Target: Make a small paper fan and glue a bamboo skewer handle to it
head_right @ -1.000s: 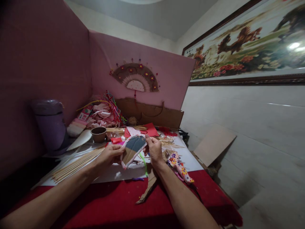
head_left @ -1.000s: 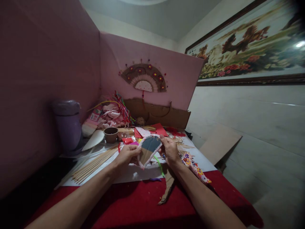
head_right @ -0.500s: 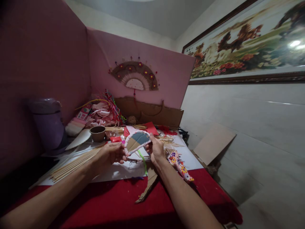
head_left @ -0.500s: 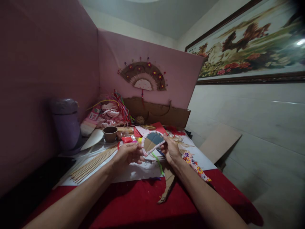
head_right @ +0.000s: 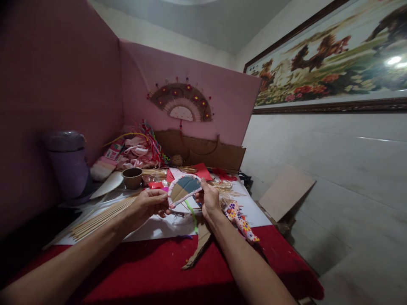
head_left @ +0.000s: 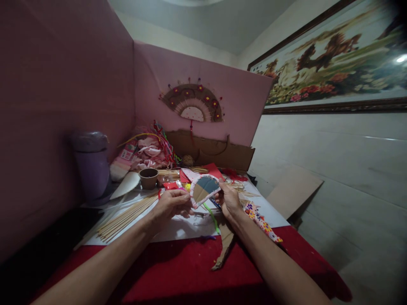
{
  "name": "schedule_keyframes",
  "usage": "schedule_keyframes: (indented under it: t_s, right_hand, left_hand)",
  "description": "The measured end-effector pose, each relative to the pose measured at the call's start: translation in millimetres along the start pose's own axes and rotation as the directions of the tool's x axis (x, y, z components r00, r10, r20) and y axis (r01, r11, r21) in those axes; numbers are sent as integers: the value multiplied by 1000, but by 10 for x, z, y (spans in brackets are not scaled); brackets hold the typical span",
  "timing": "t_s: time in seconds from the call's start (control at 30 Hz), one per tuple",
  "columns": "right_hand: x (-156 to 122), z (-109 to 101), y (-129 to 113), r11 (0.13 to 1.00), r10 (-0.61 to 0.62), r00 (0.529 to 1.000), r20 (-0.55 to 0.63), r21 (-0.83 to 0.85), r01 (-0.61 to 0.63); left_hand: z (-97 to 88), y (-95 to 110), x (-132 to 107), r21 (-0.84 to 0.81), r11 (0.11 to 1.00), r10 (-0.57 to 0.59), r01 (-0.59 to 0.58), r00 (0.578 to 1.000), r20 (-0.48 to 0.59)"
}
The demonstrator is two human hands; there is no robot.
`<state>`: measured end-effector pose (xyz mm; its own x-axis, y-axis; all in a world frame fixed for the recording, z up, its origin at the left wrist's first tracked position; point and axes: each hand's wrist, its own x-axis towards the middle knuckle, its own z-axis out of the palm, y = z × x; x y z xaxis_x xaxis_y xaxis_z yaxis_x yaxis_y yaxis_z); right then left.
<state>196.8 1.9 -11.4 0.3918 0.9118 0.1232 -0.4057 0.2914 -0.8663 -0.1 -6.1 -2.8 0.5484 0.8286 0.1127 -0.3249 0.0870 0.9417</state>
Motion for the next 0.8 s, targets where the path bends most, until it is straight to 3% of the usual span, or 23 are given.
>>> schedule_keyframes:
  t_s: [0.53,0.8]
  right_hand:
    - [-40,41,-38,994,-101,995,2,-28,101]
    - [-53,57,-5,988,-143,990,-18,-53,142]
  left_hand:
    - [6,9,10,117,993,26,-25,1000,-12]
    - [-22,-62,78,142,989,59,-47,995,-85]
